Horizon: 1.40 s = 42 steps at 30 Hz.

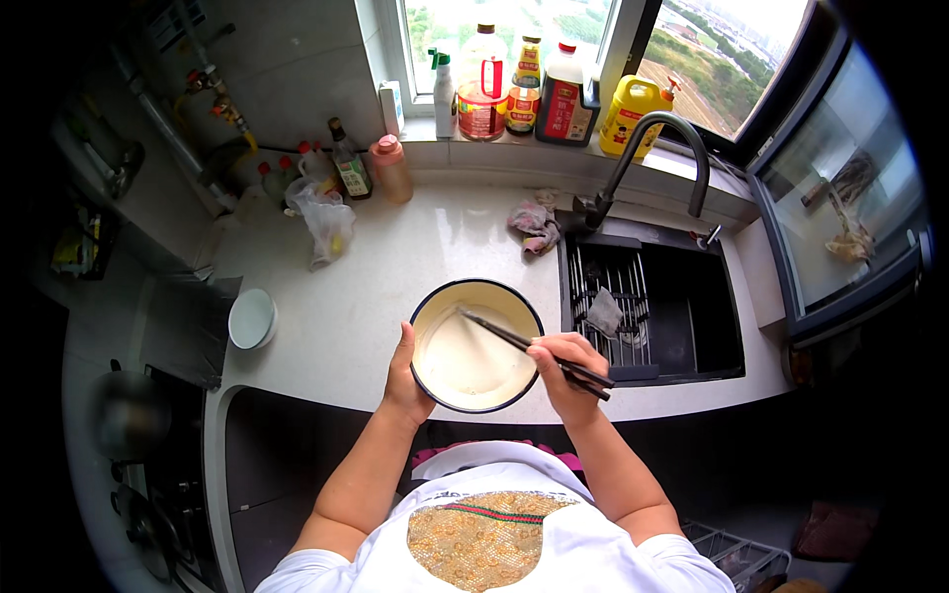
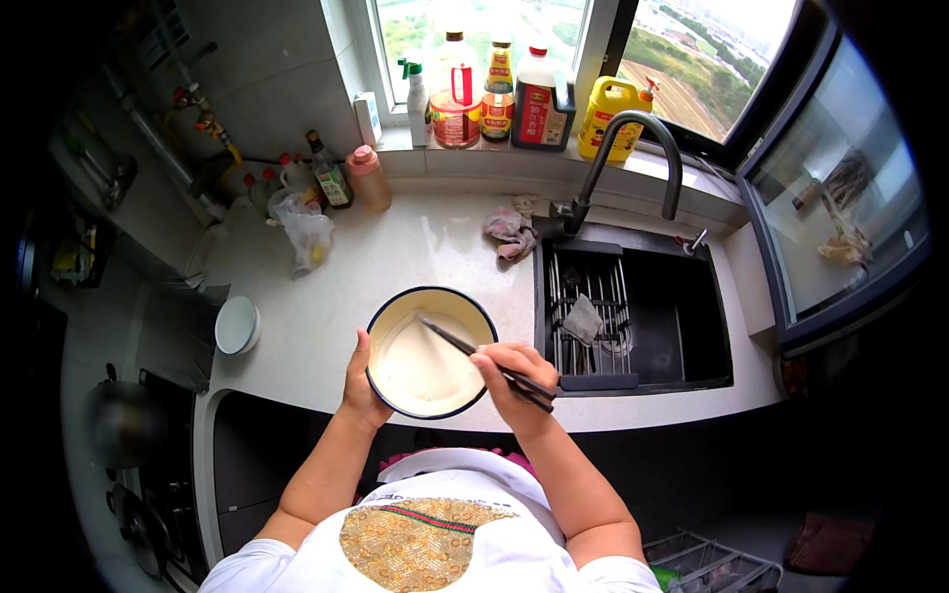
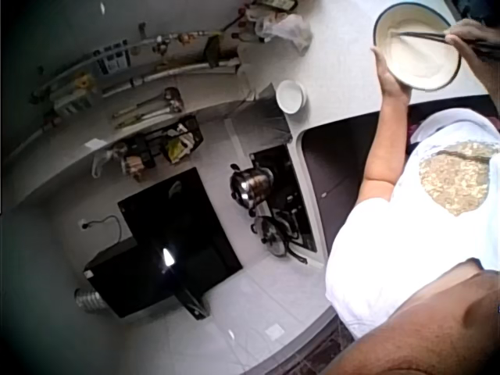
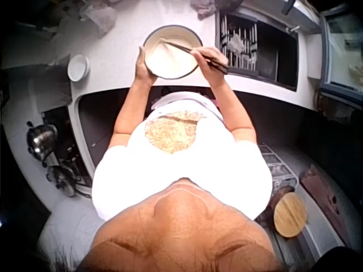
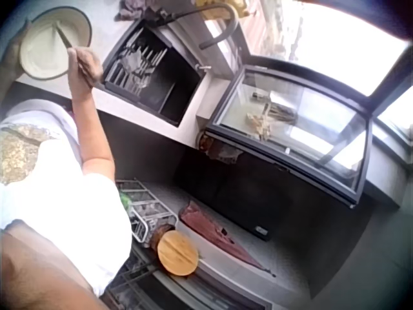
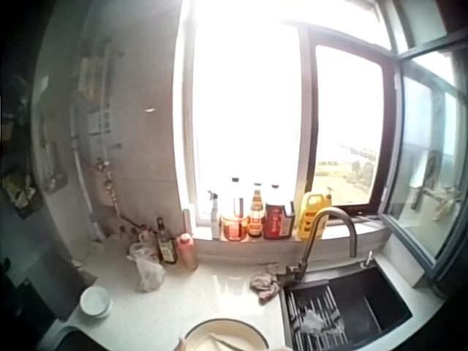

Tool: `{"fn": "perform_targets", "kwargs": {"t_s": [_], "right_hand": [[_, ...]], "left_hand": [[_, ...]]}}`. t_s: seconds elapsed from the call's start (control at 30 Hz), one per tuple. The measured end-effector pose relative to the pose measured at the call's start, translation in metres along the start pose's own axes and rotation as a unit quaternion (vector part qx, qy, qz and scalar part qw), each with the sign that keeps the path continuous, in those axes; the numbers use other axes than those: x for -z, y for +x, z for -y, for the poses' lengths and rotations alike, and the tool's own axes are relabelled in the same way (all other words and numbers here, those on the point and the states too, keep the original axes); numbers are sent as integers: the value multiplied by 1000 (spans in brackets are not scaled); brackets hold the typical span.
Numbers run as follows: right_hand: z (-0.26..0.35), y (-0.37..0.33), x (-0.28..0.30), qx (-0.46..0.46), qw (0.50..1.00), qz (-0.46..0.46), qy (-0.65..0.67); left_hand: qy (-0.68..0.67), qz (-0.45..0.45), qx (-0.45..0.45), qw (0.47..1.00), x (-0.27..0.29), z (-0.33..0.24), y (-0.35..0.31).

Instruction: The person whisks a pale yellow liquid in a white and black bowl using a pair of chopsticks.

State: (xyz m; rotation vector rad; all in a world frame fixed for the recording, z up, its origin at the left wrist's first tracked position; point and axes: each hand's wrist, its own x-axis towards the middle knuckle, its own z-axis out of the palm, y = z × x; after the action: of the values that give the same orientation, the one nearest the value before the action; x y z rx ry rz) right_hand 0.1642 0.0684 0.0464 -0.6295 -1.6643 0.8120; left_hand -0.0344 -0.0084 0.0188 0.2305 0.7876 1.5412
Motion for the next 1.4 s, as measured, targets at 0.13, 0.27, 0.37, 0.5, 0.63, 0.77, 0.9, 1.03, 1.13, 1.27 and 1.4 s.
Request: {"fn": "perform_targets", "kwargs": {"t_s": [0.13, 0.27, 0.37, 0.5, 0.63, 0.77, 0.9, 1.03, 1.13, 1.27, 1.4], "right_hand": [[-8, 4, 13, -23, 999, -24, 10], [-16, 8, 11, -130, 980, -45, 145], [-25, 14, 21, -185, 965, -123, 140], [-19, 18, 27, -162, 973, -122, 114], [-17, 14, 17, -178, 975, -85, 102], [-16, 24, 35, -212, 960, -155, 99], [-17, 17, 34, -172, 978, -109, 54], [-14, 16, 30, -169, 977, -116, 58], [-5, 23, 42, -183, 970, -147, 60], [-3, 19, 36, -204, 969, -106, 94], [-11, 16, 38, -239, 962, -117, 56]], "left_hand": [[12, 13, 4, 1000, -1, -3, -1], [18, 18, 12, 1000, -2, -2, -2], [27, 12, 2, 1000, -3, -6, -2], [59, -11, -4, 998, 0, -8, -4], [68, -14, -19, 997, -3, -5, -5], [80, -43, -26, 996, -3, -8, -8], [84, -44, -22, 995, -2, -6, -8], [79, -50, -35, 995, -1, -4, -7], [86, -42, -33, 995, 1, -6, -7], [88, -50, -32, 994, 1, -3, -6], [119, -66, -42, 990, 0, -7, -7]]}}
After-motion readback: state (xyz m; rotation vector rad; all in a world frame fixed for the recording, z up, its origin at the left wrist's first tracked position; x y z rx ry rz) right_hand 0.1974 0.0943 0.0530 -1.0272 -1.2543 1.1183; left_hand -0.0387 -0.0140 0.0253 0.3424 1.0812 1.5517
